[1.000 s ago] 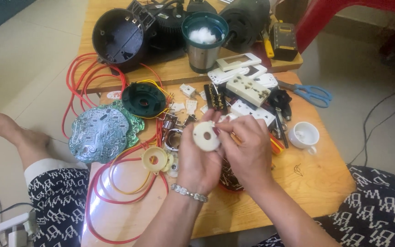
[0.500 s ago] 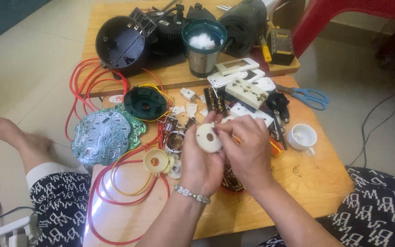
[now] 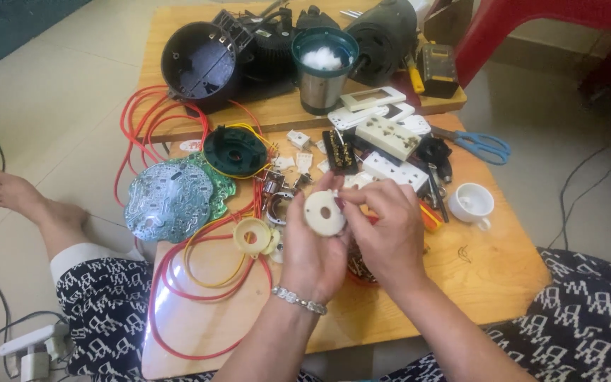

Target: Assembling small plastic components of an electrical device by hand

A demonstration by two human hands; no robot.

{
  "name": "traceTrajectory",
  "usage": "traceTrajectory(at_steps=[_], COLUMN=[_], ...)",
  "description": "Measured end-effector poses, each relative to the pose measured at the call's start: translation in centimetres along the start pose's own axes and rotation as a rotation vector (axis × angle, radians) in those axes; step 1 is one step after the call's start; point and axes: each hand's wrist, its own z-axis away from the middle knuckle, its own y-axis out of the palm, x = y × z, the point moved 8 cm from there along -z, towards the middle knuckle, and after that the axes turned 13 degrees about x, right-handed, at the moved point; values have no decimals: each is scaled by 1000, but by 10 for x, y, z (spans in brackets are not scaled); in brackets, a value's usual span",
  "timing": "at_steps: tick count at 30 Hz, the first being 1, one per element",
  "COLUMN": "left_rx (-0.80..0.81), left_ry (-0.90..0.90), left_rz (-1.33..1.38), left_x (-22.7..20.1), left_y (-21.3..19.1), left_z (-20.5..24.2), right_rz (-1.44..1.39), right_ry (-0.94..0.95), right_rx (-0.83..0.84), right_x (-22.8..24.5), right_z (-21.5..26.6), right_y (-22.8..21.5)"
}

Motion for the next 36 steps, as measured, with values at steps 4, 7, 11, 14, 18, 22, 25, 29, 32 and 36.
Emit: traceTrajectory(at_steps=[4, 7, 11, 14, 18, 22, 25, 29, 32, 36], left_rx=[53, 63, 34, 29, 4, -6, -12, -15, -30, -37], left_ry=[48, 37, -76, -98, -29, -14, -27, -53, -64, -73], left_rz=[-32, -25, 48, 34, 13, 26, 46, 22, 15, 2], left_x=[-6, 1, 26, 33, 20, 16, 16, 18, 16, 15], left_y=[-4, -3, 0, -9, 1, 0, -3, -2, -7, -13], left_z=[2, 5, 14, 10, 14, 19, 19, 27, 30, 32], right_rz=[6, -32, 5, 33, 92, 74, 78, 67, 65, 60], right_ry=[-69, -82, -123, -65, -88, -55, -47, -12, -4, -6], right_rx=[36, 47, 13, -15, -31, -14, 5, 13, 14, 21], right_x=[16, 24, 18, 11, 13, 12, 14, 12, 15, 21], right_z=[16, 16, 6, 10, 22, 32, 31, 34, 35, 35], right_y=[11, 15, 4, -7, -13, -10, -11, -11, -8, -5])
